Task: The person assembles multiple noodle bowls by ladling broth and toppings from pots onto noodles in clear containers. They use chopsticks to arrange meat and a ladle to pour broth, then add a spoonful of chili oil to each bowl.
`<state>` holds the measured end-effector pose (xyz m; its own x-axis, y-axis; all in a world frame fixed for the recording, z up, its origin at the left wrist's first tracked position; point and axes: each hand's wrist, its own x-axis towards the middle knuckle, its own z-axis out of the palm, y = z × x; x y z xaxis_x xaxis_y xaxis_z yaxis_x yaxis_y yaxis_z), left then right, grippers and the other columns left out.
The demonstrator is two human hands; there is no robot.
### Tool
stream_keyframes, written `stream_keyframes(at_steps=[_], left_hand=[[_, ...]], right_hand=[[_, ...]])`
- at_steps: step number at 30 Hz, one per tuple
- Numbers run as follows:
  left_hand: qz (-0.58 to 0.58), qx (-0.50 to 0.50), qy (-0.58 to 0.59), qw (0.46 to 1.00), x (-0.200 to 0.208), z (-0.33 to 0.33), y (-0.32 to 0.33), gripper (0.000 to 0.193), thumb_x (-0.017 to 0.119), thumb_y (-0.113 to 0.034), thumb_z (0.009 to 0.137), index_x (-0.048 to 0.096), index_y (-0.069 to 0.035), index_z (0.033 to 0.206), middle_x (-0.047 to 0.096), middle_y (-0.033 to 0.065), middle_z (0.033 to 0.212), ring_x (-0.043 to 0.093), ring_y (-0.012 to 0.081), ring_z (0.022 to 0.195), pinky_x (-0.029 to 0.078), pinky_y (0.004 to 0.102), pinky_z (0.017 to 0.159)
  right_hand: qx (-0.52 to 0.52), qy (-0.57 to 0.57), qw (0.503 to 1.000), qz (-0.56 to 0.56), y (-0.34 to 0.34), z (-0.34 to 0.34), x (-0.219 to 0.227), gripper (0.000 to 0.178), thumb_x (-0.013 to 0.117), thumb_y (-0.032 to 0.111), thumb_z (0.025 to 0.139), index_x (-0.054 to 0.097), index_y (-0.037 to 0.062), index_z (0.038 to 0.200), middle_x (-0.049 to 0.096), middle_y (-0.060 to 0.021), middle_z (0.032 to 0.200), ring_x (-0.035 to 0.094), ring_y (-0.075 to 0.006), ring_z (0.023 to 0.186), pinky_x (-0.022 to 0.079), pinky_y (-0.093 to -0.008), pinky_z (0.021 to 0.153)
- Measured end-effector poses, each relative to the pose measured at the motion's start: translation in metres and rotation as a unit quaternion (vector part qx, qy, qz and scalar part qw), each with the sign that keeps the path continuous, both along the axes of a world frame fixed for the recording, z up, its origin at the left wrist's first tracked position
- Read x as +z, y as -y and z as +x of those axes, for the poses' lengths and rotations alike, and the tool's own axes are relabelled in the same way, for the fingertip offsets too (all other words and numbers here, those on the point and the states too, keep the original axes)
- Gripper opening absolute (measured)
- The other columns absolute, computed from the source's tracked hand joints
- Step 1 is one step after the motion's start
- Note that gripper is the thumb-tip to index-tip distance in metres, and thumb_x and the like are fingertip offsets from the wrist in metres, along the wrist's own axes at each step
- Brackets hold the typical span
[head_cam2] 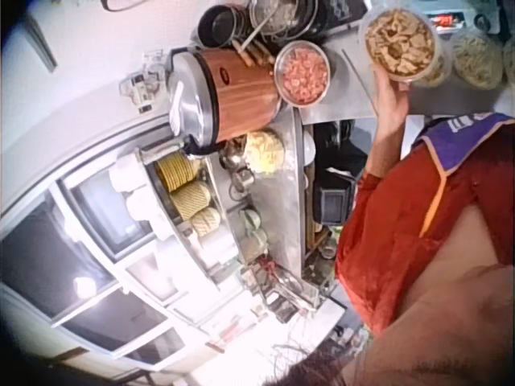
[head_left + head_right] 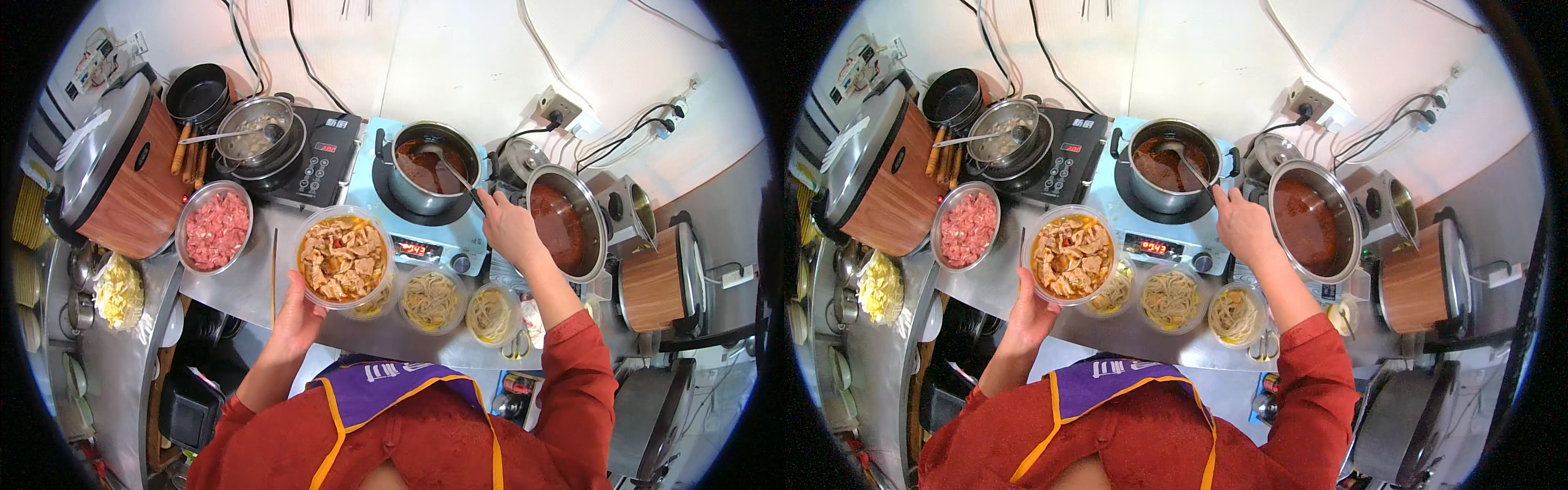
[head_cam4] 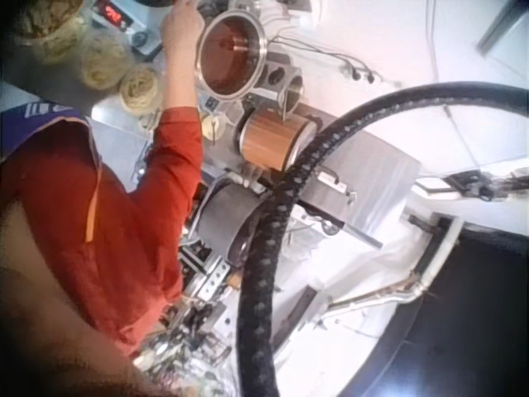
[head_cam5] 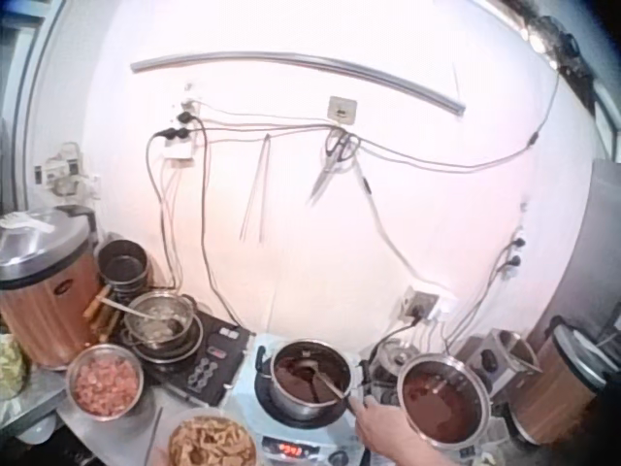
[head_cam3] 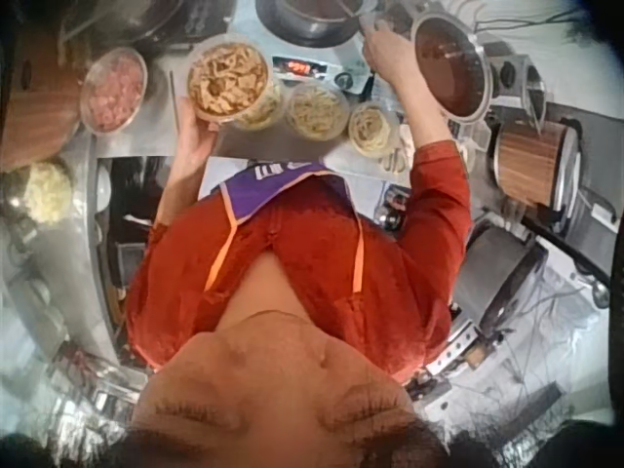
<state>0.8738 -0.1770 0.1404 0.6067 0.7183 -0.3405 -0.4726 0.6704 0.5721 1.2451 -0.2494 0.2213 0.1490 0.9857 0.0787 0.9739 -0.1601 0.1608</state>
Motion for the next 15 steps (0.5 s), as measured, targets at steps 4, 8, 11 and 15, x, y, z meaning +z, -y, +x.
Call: stream_keyframes(at_steps=[4, 8, 11, 15], left_hand=[[0.002, 0.007, 0.014, 1.0, -0.005, 0.017, -0.005, 0.081, 0.056, -0.06, 0.086, 0.034, -0.007, 0.144, 0.045, 0.0063, 0.144, 0.043, 0.0214, 0.132, 0.034, 0.0401, 0.111], [0.038, -0.018, -0.015, 0.999, -0.005, 0.03, -0.01, 0.084, 0.051, -0.067, 0.084, 0.036, -0.009, 0.144, 0.046, 0.0039, 0.142, 0.045, 0.0183, 0.127, 0.041, 0.0339, 0.099], [0.038, -0.038, -0.013, 0.998, -0.005, 0.037, -0.016, 0.084, 0.051, -0.066, 0.085, 0.035, -0.009, 0.144, 0.044, 0.0051, 0.144, 0.042, 0.0202, 0.132, 0.038, 0.0373, 0.105], [0.043, -0.04, -0.004, 0.998, -0.008, 0.049, -0.021, 0.084, 0.051, -0.066, 0.086, 0.034, -0.009, 0.145, 0.044, 0.0059, 0.145, 0.042, 0.0211, 0.132, 0.037, 0.0386, 0.107]], right_hand=[[-0.016, -0.275, 0.956, 0.096, -0.013, 0.015, 0.009, 0.036, 0.053, 0.007, 0.082, 0.057, -0.0001, 0.118, 0.061, -0.0118, 0.081, 0.061, -0.0203, 0.058, 0.047, -0.0323, 0.05], [-0.226, -0.64, 0.734, 0.01, -0.003, 0.022, 0.034, 0.034, 0.052, 0.009, 0.088, 0.057, -0.0019, 0.119, 0.058, -0.0047, 0.077, 0.045, -0.0082, 0.048, 0.031, -0.0226, 0.041], [-0.256, -0.699, 0.667, 0.03, 0.005, 0.022, 0.045, 0.037, 0.052, 0.011, 0.09, 0.055, -0.001, 0.125, 0.057, -0.0026, 0.078, 0.041, -0.0059, 0.048, 0.027, -0.02, 0.04], [-0.255, -0.68, 0.685, 0.056, 0.009, 0.019, 0.045, 0.04, 0.053, 0.01, 0.09, 0.054, 0.0004, 0.129, 0.058, -0.0012, 0.077, 0.042, -0.0047, 0.05, 0.028, -0.0198, 0.041]])
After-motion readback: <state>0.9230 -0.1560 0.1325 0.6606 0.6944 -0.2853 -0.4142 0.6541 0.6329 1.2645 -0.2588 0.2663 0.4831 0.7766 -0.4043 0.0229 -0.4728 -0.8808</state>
